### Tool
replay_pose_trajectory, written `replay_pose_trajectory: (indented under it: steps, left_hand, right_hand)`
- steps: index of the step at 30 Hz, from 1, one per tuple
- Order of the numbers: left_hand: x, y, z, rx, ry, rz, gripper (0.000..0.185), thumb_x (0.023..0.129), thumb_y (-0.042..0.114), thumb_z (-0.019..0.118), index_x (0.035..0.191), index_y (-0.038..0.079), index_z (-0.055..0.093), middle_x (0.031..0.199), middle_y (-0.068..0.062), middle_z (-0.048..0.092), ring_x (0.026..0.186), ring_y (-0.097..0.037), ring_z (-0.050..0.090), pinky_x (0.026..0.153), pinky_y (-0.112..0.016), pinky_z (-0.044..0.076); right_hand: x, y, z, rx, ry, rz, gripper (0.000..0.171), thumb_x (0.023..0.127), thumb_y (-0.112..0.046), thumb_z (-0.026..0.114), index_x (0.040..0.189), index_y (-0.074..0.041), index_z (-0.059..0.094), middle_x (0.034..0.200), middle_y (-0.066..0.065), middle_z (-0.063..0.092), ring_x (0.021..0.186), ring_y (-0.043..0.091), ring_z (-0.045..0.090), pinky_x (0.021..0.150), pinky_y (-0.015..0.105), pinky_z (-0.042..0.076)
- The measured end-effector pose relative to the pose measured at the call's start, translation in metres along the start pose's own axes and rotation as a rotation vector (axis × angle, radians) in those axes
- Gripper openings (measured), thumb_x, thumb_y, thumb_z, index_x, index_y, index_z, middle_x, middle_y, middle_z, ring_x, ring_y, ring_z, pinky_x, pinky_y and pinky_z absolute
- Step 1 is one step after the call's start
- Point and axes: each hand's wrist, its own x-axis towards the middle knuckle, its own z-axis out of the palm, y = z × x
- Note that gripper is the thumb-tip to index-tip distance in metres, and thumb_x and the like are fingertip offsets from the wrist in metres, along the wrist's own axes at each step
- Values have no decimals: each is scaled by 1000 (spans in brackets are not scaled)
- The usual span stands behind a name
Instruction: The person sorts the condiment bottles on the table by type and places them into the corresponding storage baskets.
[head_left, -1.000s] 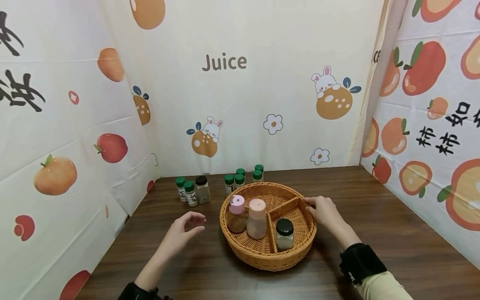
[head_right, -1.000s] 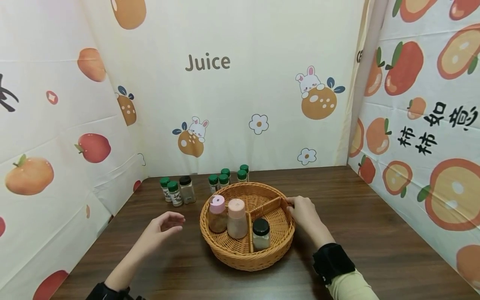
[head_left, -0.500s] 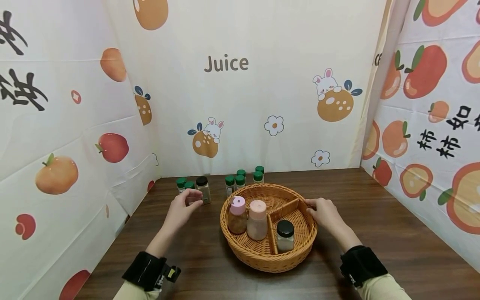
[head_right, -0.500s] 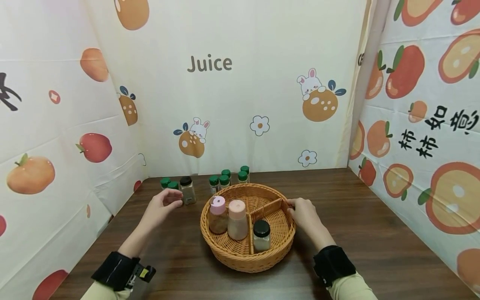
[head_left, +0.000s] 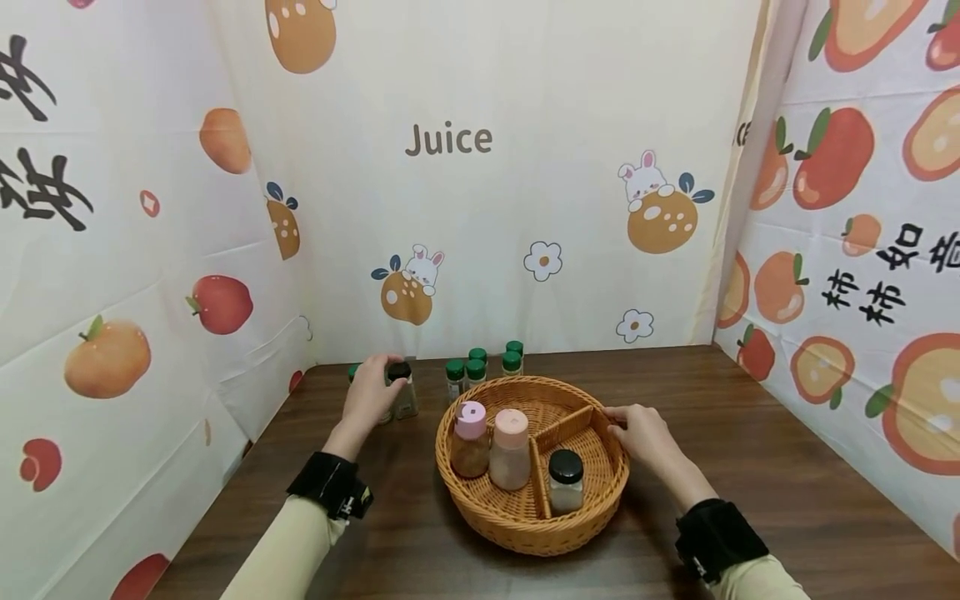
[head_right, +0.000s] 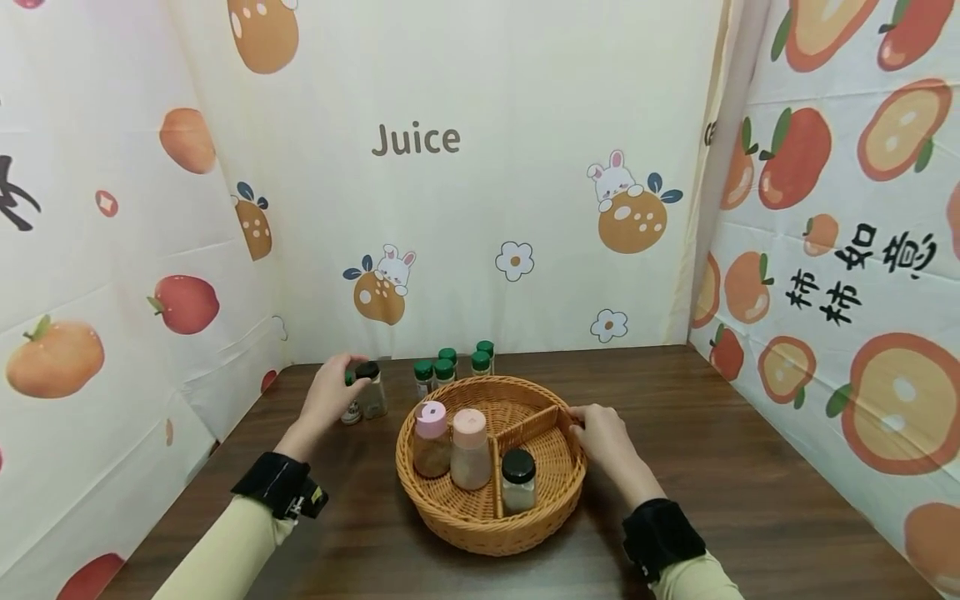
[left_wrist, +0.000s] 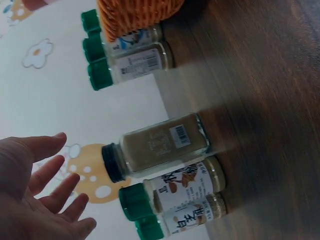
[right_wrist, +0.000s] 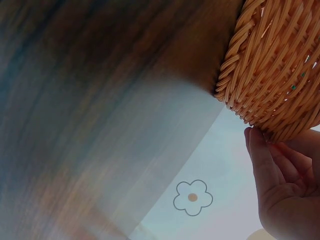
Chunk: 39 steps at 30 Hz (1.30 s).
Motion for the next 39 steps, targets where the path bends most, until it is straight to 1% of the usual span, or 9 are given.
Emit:
replay_pose_trajectory:
  steps: [5, 9, 12, 18, 21, 26, 31, 36, 39]
  left_hand:
    - [11, -5, 12, 120, -29, -71, 48, 95, 21, 67, 139, 6, 54, 141, -22, 54, 130, -41, 49, 104, -58, 45]
    - [18, -9, 20, 197, -27, -105, 54, 94, 25, 69, 141, 5, 52, 143, -23, 53, 135, -42, 44, 117, -62, 30]
    - [19, -14, 25, 231, -54, -121, 59, 94, 28, 69, 144, 5, 49, 146, -24, 51, 142, -43, 37, 122, -63, 16]
    - [21, -18, 31, 267, -98, -114, 64, 94, 26, 69, 149, 7, 43, 147, -27, 47, 144, -45, 33, 122, -64, 11]
    - [22, -19, 32, 265, -93, -124, 63, 96, 26, 67, 150, 8, 41, 147, -28, 45, 143, -45, 34, 123, -62, 9]
    - [23, -21, 33, 271, -58, -146, 62, 97, 31, 66, 147, 2, 44, 145, -28, 45, 141, -45, 36, 124, -60, 11]
    - [23, -22, 31, 286, -48, -132, 58, 95, 38, 67, 136, -1, 54, 140, -27, 51, 138, -44, 40, 123, -61, 10]
    - [21, -21, 29, 327, 2, -53, 55, 93, 38, 69, 129, -1, 58, 133, -24, 61, 135, -42, 46, 122, -65, 8]
    - [22, -15, 24, 299, 48, -10, 54, 94, 38, 69, 129, -1, 57, 129, -24, 61, 131, -42, 49, 122, -65, 11]
  right_hand:
    - [0, 1, 2, 0, 3, 9, 30, 94, -2, 65, 123, 1, 69, 116, 26, 70, 88, 25, 66, 64, 32, 53]
    - [-1, 2, 3, 8, 7, 1, 30, 93, -2, 65, 123, 2, 69, 115, 26, 70, 89, 25, 67, 65, 33, 55]
    - [-2, 3, 4, 20, 4, 1, 31, 93, -2, 65, 123, 2, 68, 116, 26, 70, 86, 23, 66, 63, 31, 54]
    - [-1, 1, 3, 30, 2, 12, 32, 93, -1, 65, 125, 2, 67, 117, 26, 70, 79, 21, 62, 59, 28, 49]
    - [-1, 1, 3, 26, 4, 16, 32, 93, -2, 65, 125, 2, 68, 116, 26, 70, 79, 22, 61, 59, 28, 49]
    - [-1, 0, 4, 12, 8, 9, 31, 93, -2, 65, 124, 2, 68, 115, 25, 71, 83, 23, 64, 61, 30, 50]
    - [0, -1, 3, 23, 6, 10, 31, 93, -2, 65, 124, 2, 68, 115, 25, 70, 79, 22, 61, 59, 29, 48]
    - [-1, -1, 3, 24, 1, 3, 31, 93, -2, 65, 124, 2, 68, 116, 26, 70, 82, 23, 64, 61, 30, 51]
    - [-2, -1, 2, 22, 5, -2, 31, 93, -1, 65, 124, 3, 68, 116, 26, 70, 85, 23, 65, 62, 30, 52]
